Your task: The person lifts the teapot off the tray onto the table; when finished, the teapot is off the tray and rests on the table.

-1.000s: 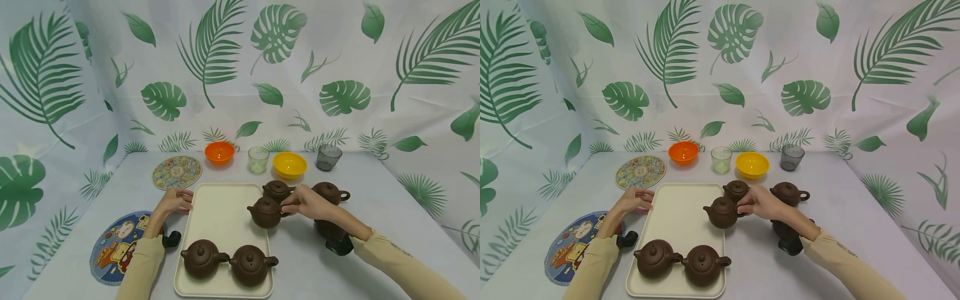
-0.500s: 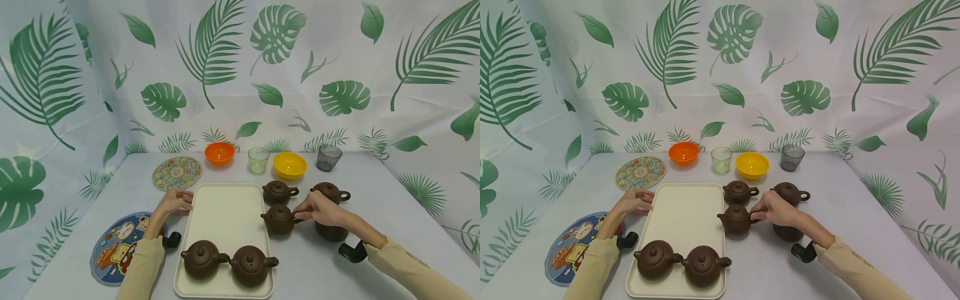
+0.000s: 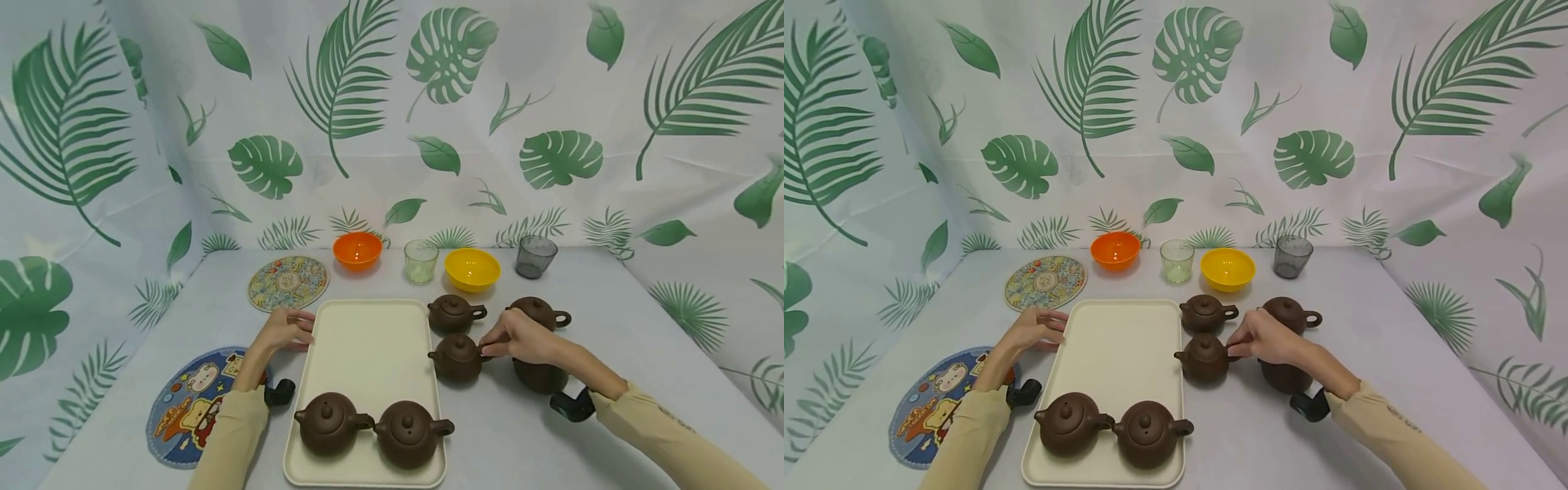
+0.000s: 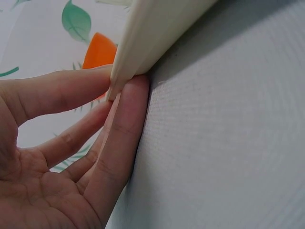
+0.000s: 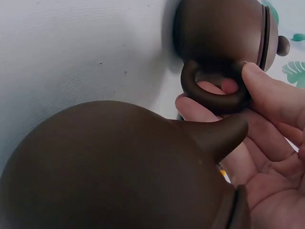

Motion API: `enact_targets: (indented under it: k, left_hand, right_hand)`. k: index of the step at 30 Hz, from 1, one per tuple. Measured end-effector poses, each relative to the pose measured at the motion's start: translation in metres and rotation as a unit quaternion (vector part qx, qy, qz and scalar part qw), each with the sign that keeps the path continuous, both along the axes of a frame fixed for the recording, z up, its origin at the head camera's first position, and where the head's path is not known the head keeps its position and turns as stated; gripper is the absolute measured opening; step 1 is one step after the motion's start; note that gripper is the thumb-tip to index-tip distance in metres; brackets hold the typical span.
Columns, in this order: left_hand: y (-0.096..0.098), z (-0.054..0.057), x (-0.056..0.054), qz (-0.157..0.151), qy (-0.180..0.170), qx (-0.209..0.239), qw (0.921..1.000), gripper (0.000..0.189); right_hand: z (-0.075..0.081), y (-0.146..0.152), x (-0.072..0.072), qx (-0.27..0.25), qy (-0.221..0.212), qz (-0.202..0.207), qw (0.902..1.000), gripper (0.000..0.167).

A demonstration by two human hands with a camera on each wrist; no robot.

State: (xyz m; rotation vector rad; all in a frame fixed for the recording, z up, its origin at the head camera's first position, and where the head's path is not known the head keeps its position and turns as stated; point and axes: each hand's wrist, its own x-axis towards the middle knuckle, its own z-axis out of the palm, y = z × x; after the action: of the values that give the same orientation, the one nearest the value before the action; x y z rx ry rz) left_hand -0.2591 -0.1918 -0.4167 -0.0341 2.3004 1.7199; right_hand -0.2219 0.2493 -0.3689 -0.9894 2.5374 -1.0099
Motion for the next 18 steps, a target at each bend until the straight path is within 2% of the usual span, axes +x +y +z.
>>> enact_targets:
  k: [5,9,13,18]
  left_hand:
    - [0.000,-0.001,-0.001,0.006,-0.002,-0.003,1.0000,0.049]
    - [0.000,-0.002,0.000,0.007,-0.004,0.002,1.0000,0.049]
    - [0.000,-0.003,0.000,0.002,-0.008,0.009,0.9999,0.050]
    - [0.001,-0.001,0.000,0.007,-0.003,-0.003,1.0000,0.049]
  right_hand:
    - [0.001,0.000,0.000,0.007,-0.008,0.003,0.9999,0.013]
    - [0.007,-0.001,0.000,0.032,0.015,0.001,0.9994,0.012]
    - [0.019,-0.004,0.005,0.042,0.057,-0.025,0.9972,0.012]
    - [0.036,-0.014,0.016,0.008,0.068,-0.064,0.9956,0.015]
